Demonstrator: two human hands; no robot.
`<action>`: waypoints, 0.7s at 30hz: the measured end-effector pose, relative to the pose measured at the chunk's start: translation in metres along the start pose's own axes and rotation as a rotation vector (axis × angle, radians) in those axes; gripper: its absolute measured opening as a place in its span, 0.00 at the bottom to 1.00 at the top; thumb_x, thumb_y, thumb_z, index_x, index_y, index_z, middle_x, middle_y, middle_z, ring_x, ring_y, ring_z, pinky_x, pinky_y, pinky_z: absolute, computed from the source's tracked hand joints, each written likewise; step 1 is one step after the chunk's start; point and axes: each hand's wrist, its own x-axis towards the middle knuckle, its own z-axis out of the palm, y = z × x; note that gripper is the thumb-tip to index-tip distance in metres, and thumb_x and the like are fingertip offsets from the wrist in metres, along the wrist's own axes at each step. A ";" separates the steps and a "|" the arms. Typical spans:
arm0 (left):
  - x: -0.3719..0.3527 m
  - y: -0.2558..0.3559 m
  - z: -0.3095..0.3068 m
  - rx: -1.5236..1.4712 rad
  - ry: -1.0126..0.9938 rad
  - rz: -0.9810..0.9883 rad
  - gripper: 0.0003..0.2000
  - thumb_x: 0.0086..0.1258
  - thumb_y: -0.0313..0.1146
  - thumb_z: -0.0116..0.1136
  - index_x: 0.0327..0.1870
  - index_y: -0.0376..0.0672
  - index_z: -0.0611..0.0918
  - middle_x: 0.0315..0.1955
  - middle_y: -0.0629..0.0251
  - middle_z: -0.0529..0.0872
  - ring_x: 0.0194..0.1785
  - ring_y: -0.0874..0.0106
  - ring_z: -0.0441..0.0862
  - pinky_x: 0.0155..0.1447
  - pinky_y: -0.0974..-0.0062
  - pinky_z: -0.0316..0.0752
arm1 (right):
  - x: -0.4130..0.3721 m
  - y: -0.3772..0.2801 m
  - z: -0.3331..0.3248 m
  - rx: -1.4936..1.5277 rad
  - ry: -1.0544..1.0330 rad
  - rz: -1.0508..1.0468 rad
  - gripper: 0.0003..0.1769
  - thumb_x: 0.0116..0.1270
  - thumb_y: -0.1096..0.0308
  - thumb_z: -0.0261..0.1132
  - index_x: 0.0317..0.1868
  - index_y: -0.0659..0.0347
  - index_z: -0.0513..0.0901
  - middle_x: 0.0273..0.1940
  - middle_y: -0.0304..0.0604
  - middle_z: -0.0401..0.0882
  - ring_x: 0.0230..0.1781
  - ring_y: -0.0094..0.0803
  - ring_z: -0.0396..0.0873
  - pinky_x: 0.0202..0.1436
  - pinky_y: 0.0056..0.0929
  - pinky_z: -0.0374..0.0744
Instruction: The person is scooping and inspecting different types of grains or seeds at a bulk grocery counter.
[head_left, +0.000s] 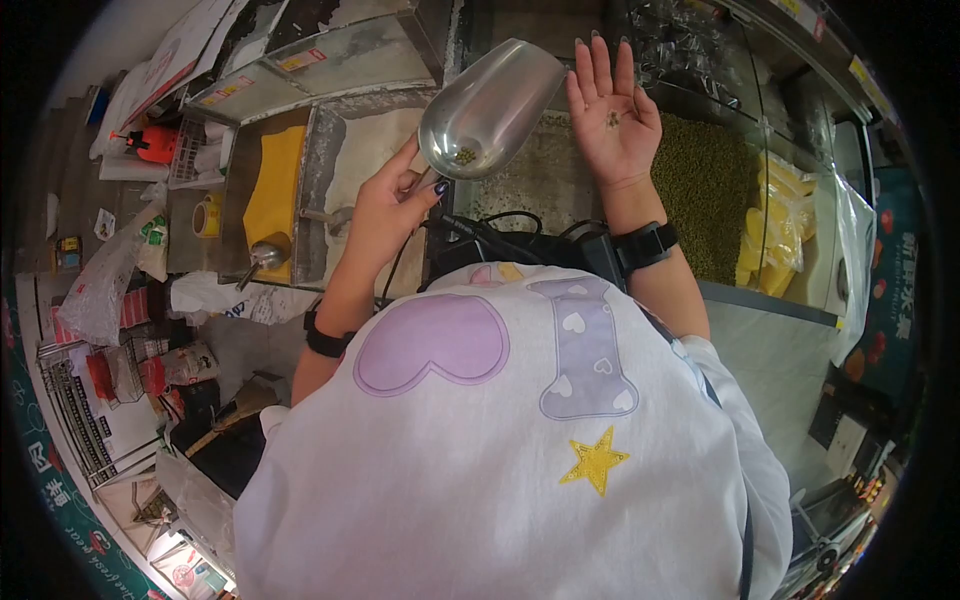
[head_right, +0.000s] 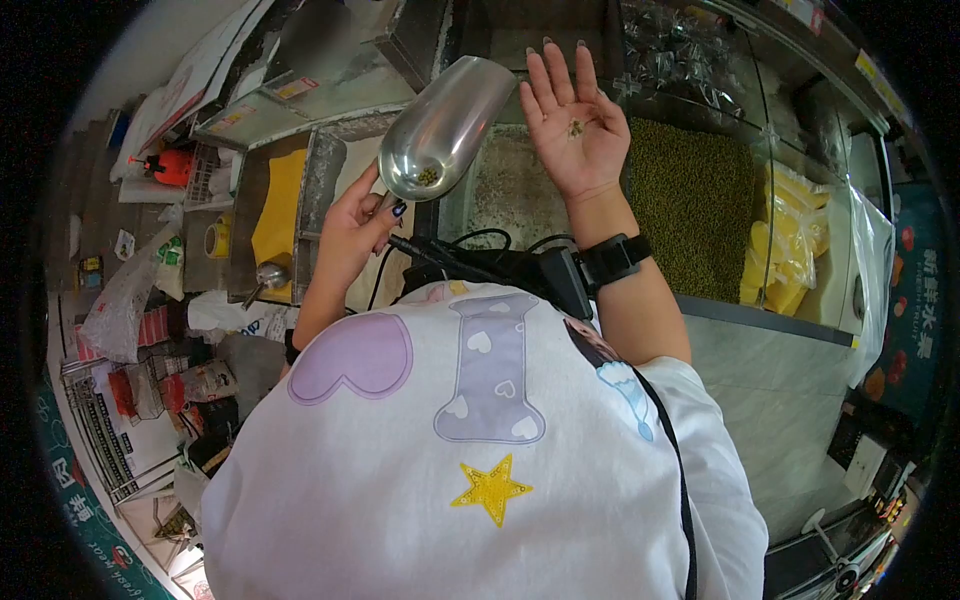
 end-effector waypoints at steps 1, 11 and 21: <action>0.000 0.000 0.000 -0.001 -0.003 0.002 0.33 0.59 0.22 0.58 0.68 0.43 0.62 0.19 0.75 0.71 0.25 0.86 0.65 0.33 0.88 0.61 | 0.000 0.000 0.000 -0.010 0.007 -0.002 0.26 0.61 0.69 0.51 0.62 0.56 0.70 0.68 0.51 0.58 0.71 0.46 0.51 0.71 0.47 0.55; 0.000 0.001 0.000 0.030 -0.002 0.010 0.33 0.59 0.22 0.59 0.68 0.43 0.62 0.20 0.72 0.74 0.25 0.85 0.66 0.33 0.87 0.63 | -0.001 0.003 0.000 -0.402 0.127 -0.100 0.31 0.62 0.55 0.52 0.67 0.44 0.62 0.72 0.46 0.47 0.72 0.50 0.43 0.72 0.55 0.48; 0.004 -0.006 0.000 0.015 -0.031 0.051 0.33 0.61 0.27 0.61 0.68 0.41 0.61 0.21 0.71 0.73 0.18 0.85 0.63 0.21 0.87 0.57 | -0.006 0.003 -0.004 -0.336 0.248 -0.069 0.35 0.62 0.44 0.48 0.70 0.40 0.55 0.74 0.44 0.36 0.73 0.53 0.33 0.70 0.62 0.41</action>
